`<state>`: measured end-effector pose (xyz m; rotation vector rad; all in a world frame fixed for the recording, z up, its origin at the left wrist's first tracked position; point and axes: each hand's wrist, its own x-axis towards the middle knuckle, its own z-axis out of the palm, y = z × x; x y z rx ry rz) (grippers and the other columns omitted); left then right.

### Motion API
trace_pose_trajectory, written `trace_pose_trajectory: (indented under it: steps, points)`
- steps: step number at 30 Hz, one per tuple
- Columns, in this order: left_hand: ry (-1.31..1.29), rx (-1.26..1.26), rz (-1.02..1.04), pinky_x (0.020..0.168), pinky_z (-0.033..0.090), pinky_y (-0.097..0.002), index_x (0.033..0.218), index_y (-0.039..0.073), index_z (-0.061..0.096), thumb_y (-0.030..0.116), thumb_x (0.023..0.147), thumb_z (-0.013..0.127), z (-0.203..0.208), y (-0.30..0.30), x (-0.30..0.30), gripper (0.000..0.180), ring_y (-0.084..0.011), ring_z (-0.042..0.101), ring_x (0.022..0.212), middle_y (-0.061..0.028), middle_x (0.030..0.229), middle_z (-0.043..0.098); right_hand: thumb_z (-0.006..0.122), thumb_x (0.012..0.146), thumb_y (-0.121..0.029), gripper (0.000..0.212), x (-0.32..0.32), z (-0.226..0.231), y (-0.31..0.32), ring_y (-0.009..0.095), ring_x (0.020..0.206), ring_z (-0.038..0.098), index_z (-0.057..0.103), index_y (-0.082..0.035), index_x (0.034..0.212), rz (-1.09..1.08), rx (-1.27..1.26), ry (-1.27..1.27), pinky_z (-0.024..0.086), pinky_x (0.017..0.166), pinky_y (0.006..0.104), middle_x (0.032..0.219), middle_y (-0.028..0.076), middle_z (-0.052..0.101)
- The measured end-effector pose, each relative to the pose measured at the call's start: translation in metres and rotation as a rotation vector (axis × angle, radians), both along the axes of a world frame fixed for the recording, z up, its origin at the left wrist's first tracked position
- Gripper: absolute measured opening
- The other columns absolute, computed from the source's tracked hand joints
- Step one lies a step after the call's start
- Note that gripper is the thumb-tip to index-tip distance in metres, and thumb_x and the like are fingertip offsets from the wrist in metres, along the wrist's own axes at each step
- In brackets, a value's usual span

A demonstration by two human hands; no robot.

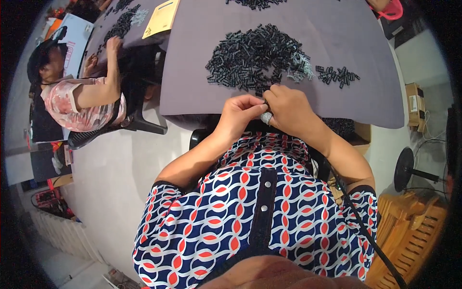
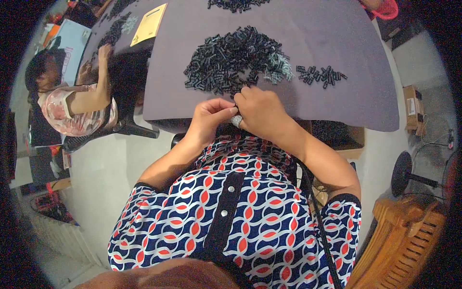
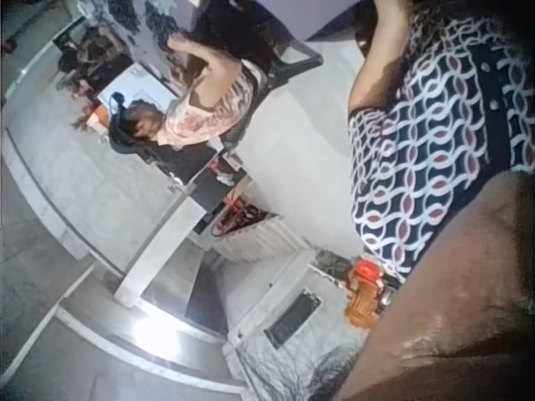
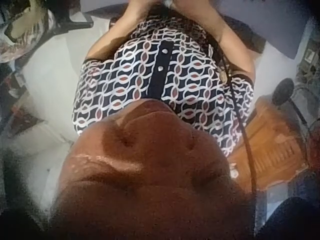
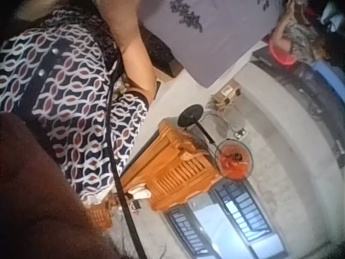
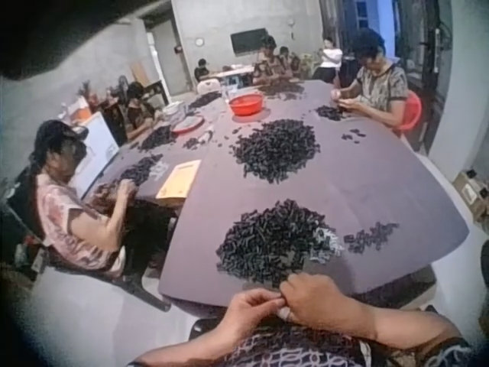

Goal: Sorting and inspecting small black plastic components on a workbench.

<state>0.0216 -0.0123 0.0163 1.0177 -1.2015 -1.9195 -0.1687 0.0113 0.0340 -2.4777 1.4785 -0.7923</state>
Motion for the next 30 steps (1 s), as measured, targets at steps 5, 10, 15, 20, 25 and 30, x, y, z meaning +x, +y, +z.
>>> trace_pose_trajectory:
  steps: [5, 10, 15, 20, 25, 30]
  points:
    - [-0.052, 0.153, -0.154, 0.077, 0.056, -0.025, 0.107, -0.003, 0.07, 0.01, 0.096, 0.066, 0.007, 0.002, 0.002, 0.017, -0.0111, 0.068, 0.083, -0.006, 0.094, 0.072, 0.076, 0.069, -0.022, 0.028, -0.003, 0.0, 0.005, 0.032, 0.073, 0.062, 0.055, -0.006, 0.081, 0.045, 0.02, 0.013, 0.05, 0.061, 0.0435, 0.078, 0.01, 0.057]
    - [-0.025, 0.149, -0.177, 0.07, 0.051, -0.0209, 0.101, -0.003, 0.071, 0.013, 0.1, 0.061, 0.005, 0.014, 0.004, 0.019, -0.0072, 0.063, 0.076, -0.0039, 0.089, 0.07, 0.076, 0.07, -0.022, 0.026, -0.001, -0.001, 0.017, 0.031, 0.069, 0.064, 0.057, -0.006, 0.079, 0.094, 0.065, 0.024, 0.05, 0.059, 0.0434, 0.075, 0.011, 0.059]
    - [-0.093, 0.045, -0.265, 0.068, 0.051, -0.0233, 0.102, -0.006, 0.07, 0.013, 0.101, 0.06, 0.004, 0.022, -0.002, 0.021, -0.0072, 0.061, 0.076, -0.0027, 0.086, 0.069, 0.074, 0.075, -0.025, 0.025, -0.012, -0.012, 0.026, 0.032, 0.071, 0.065, 0.06, -0.006, 0.08, 0.097, 0.117, 0.005, 0.052, 0.061, 0.044, 0.077, 0.012, 0.062]
    - [-0.536, -0.943, -0.059, 0.073, 0.051, -0.0295, 0.11, 0.003, 0.068, 0.011, 0.095, 0.068, 0.017, -0.006, 0.003, 0.017, -0.0177, 0.063, 0.083, -0.0085, 0.098, 0.067, 0.07, 0.086, -0.029, 0.028, -0.056, 0.004, 0.008, 0.037, 0.081, 0.066, 0.063, -0.003, 0.09, -0.24, 0.064, 0.011, 0.053, 0.071, 0.0458, 0.087, 0.016, 0.064]
    - [-0.753, -1.325, -0.08, 0.074, 0.052, -0.0393, 0.102, 0.007, 0.068, 0.004, 0.082, 0.072, 0.003, -0.038, -0.002, 0.02, -0.0319, 0.062, 0.088, -0.0103, 0.095, 0.064, 0.065, 0.082, -0.009, 0.031, -0.124, 0.0, -0.013, 0.041, 0.096, 0.063, 0.062, -0.003, 0.111, -0.541, 0.139, 0.131, 0.051, 0.082, 0.0472, 0.104, 0.018, 0.064]
    - [-0.795, -1.333, -0.088, 0.074, 0.051, -0.0424, 0.097, 0.006, 0.067, 0.003, 0.08, 0.072, 0.001, -0.043, -0.005, 0.018, -0.0326, 0.061, 0.089, -0.0091, 0.094, 0.063, 0.069, 0.077, -0.007, 0.04, -0.135, -0.003, -0.017, 0.038, 0.099, 0.063, 0.063, -0.004, 0.117, -0.595, 0.061, 0.095, 0.052, 0.082, 0.0463, 0.106, 0.017, 0.063]
